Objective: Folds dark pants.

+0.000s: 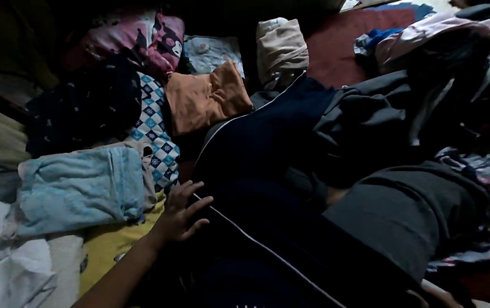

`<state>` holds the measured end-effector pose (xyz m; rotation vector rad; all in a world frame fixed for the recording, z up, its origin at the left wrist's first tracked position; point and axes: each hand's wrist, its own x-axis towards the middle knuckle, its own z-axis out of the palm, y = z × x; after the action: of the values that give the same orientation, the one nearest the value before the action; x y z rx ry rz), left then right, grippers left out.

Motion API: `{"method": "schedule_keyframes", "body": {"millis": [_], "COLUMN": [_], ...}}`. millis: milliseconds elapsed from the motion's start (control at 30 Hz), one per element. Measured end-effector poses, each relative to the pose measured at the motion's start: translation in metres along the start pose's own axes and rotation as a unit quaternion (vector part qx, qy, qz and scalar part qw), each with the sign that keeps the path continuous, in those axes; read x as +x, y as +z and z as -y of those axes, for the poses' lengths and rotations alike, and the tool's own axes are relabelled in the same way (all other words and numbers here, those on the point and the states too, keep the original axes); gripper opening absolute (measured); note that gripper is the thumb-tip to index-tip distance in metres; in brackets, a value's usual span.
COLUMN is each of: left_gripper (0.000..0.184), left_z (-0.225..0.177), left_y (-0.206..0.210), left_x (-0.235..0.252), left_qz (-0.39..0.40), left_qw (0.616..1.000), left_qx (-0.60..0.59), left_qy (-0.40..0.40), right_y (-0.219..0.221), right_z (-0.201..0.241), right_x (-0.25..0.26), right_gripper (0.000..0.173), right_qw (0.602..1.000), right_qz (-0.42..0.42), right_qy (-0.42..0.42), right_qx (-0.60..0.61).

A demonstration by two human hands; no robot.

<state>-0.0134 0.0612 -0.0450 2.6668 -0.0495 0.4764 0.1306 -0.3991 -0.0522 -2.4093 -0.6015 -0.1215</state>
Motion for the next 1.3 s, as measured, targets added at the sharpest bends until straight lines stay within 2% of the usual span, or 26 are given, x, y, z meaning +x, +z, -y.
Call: {"method": "schedule_keyframes", "body": {"millis": [33, 133, 200, 300, 367, 433, 500, 533, 600, 633, 700, 767, 800, 867, 967, 1033, 1067, 1100, 1167, 1200, 1233, 1300], "left_gripper": [0.054, 0.06, 0.065, 0.072, 0.077, 0.082, 0.092, 0.087, 0.057, 0.044, 0.03, 0.028, 0.027, 0.026, 0.024, 0.016, 0.012, 0.011, 0.025, 0.03, 0.029, 0.027], "left_z": [0.0, 0.002, 0.005, 0.008, 0.01, 0.007, 0.0, 0.0, 0.006, 0.01, 0.013, 0.01, 0.008, -0.001, -0.019, -0.027, -0.033, -0.042, -0.067, -0.076, -0.079, -0.068], "left_y": [0.002, 0.005, 0.001, -0.011, -0.021, -0.032, -0.037, -0.033, -0.02, -0.014, -0.011, -0.022, -0.031, -0.055, -0.094, -0.114, -0.124, -0.133, -0.143, -0.142, -0.137, -0.118], "left_x": [-0.006, -0.022, -0.031, -0.056, -0.072, -0.076, -0.073, -0.074, -0.077, -0.078, -0.074, -0.069, -0.065, -0.051, -0.013, 0.025, 0.046, 0.072, 0.132, 0.16, 0.182, 0.217], "left_qz": [0.009, 0.06, 0.084, 0.133, 0.172, 0.226, 0.252, 0.228, 0.139, 0.089, 0.004, -0.022, -0.021, 0.002, 0.095, 0.17, 0.234, 0.328, 0.49, 0.524, 0.527, 0.504], "left_qw": [1.0, 0.996, 0.994, 0.99, 0.983, 0.97, 0.963, 0.972, 0.986, 0.987, 0.983, 0.979, 0.978, 0.974, 0.962, 0.95, 0.944, 0.928, 0.869, 0.848, 0.845, 0.859], "left_qx": [0.011, -0.002, -0.02, -0.047, -0.065, -0.093, -0.093, -0.059, 0.025, 0.064, 0.1, 0.11, 0.115, 0.127, 0.124, 0.097, 0.076, 0.06, 0.07, 0.067, 0.054, 0.03], "left_qy": [0.023, 0.067, 0.064, 0.027, 0.013, 0.0, -0.019, 0.009, 0.087, 0.119, 0.157, 0.169, 0.174, 0.188, 0.226, 0.242, 0.222, 0.169, 0.021, -0.038, -0.07, -0.086], "right_y": [-0.002, -0.017, -0.015, -0.019, -0.022, -0.021, -0.007, 0.008, 0.049, 0.071, 0.107, 0.124, 0.127, 0.127, 0.125, 0.118, 0.113, 0.108, 0.105, 0.106, 0.108, 0.111], "right_z": [-0.018, -0.033, -0.051, -0.052, -0.029, 0.024, 0.078, 0.108, 0.157, 0.177, 0.198, 0.205, 0.203, 0.197, 0.194, 0.197, 0.201, 0.204, 0.203, 0.203, 0.203, 0.206], "right_x": [0.004, 0.022, 0.023, 0.02, 0.028, 0.044, 0.061, 0.073, 0.092, 0.1, 0.11, 0.117, 0.118, 0.114, 0.108, 0.111, 0.115, 0.118, 0.118, 0.116, 0.114, 0.112], "right_gripper": [0.032, 0.029, 0.03, 0.029, 0.027, 0.027, 0.03, 0.032, 0.035, 0.036, 0.04, 0.046, 0.048, 0.046, 0.047, 0.053, 0.061, 0.077, 0.105, 0.11, 0.11, 0.103], "right_qw": [1.0, 0.997, 0.994, 0.99, 0.985, 0.981, 0.973, 0.963, 0.934, 0.915, 0.876, 0.83, 0.822, 0.834, 0.847, 0.846, 0.84, 0.832, 0.831, 0.833, 0.833, 0.828], "right_qz": [-0.008, 0.033, 0.05, 0.056, 0.002, -0.036, 0.004, 0.033, 0.119, 0.164, 0.286, 0.437, 0.458, 0.43, 0.411, 0.438, 0.467, 0.491, 0.48, 0.459, 0.438, 0.403], "right_qy": [-0.022, -0.057, -0.083, -0.082, -0.112, -0.156, -0.226, -0.266, -0.336, -0.368, -0.388, -0.345, -0.337, -0.344, -0.338, -0.295, -0.255, -0.211, -0.137, -0.096, -0.065, -0.015], "right_qx": [-0.014, -0.032, -0.048, -0.098, -0.131, -0.107, -0.052, -0.034, -0.01, -0.003, 0.008, -0.023, -0.026, -0.018, 0.018, 0.073, 0.107, 0.148, 0.244, 0.293, 0.332, 0.389]}}
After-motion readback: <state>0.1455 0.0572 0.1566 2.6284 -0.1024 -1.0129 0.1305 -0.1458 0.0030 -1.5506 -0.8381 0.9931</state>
